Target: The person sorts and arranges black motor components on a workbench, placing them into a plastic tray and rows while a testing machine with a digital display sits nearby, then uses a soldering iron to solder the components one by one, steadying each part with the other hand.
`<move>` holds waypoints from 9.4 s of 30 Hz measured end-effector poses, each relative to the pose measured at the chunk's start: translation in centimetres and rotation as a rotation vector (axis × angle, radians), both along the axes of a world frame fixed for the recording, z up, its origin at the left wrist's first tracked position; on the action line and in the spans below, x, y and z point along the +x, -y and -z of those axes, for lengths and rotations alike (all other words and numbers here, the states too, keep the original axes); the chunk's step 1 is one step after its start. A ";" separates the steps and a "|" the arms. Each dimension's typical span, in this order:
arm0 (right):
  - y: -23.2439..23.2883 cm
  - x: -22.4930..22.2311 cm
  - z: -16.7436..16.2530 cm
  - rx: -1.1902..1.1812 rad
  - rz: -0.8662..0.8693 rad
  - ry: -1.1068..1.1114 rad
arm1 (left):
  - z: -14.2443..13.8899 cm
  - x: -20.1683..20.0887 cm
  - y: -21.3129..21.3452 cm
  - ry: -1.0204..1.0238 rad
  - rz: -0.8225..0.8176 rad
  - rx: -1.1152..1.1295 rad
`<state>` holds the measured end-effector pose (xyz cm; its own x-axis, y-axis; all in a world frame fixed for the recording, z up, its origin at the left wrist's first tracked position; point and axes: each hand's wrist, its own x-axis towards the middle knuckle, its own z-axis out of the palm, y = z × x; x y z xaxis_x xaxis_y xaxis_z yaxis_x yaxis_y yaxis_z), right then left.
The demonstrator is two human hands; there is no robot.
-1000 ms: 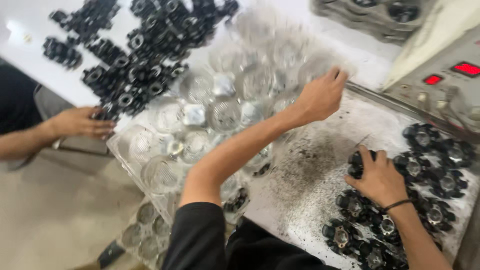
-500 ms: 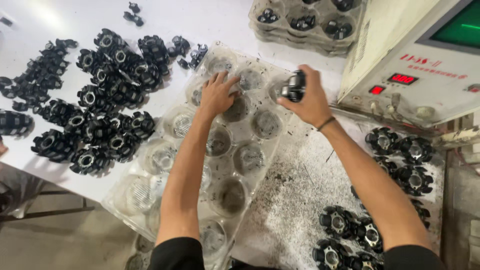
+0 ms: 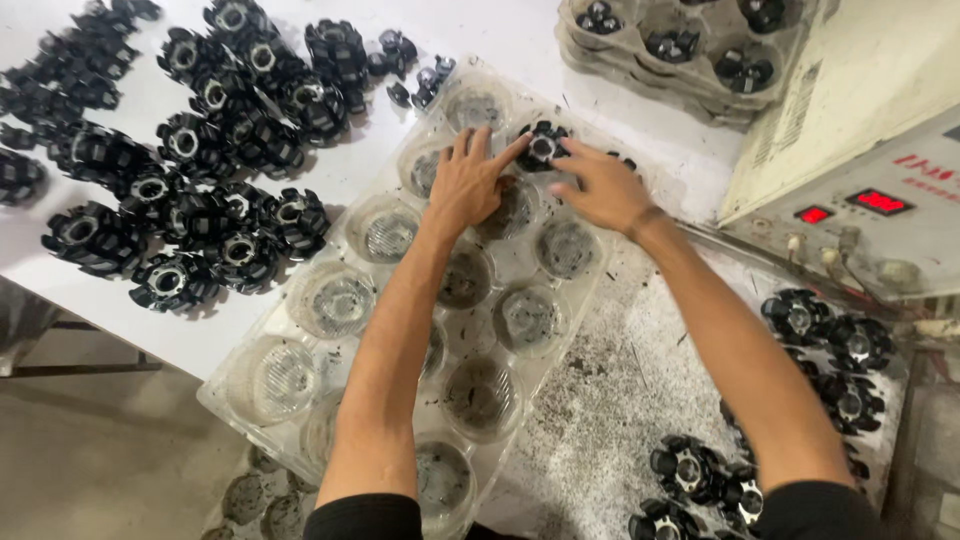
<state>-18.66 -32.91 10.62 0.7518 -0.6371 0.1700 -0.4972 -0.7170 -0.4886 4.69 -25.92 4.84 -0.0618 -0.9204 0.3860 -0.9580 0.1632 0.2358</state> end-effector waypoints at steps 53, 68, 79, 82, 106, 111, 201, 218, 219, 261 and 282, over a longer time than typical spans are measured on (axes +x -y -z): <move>-26.5 -31.4 4.8 -0.092 0.744 -0.463 | -5.8 -8.7 -2.7 -0.339 0.228 -0.048; -23.6 -30.2 3.6 0.089 0.797 -0.329 | -3.5 3.0 2.1 -0.246 -0.239 -0.067; -9.2 -7.8 1.3 -0.124 0.244 0.301 | -2.9 1.5 -3.5 -0.045 -0.248 -0.073; -7.7 -4.3 1.1 0.088 0.313 -0.025 | -3.6 1.5 -3.9 -0.078 -0.229 -0.122; -13.2 1.9 3.7 -0.159 -0.294 0.110 | -4.1 1.7 -4.6 -0.124 -0.175 -0.089; -12.7 -21.8 2.5 -0.186 0.520 0.164 | -3.3 1.7 -4.4 -0.034 -0.170 0.009; -33.1 -37.9 4.7 0.307 0.792 -0.946 | -1.3 7.1 -25.0 0.243 -0.359 -0.017; -40.8 -31.5 2.1 0.399 0.960 -0.453 | -3.9 4.1 -33.3 0.013 -0.487 -0.057; -39.8 -29.2 1.4 0.378 0.895 -0.308 | -3.3 4.1 -34.5 -0.030 -0.525 -0.133; -8.0 0.0 11.0 0.846 0.719 0.991 | 1.3 -2.5 -40.6 -1.745 -0.899 0.079; 8.7 -5.2 0.3 0.349 0.882 0.634 | 8.8 -3.3 -34.8 -2.039 -0.877 0.284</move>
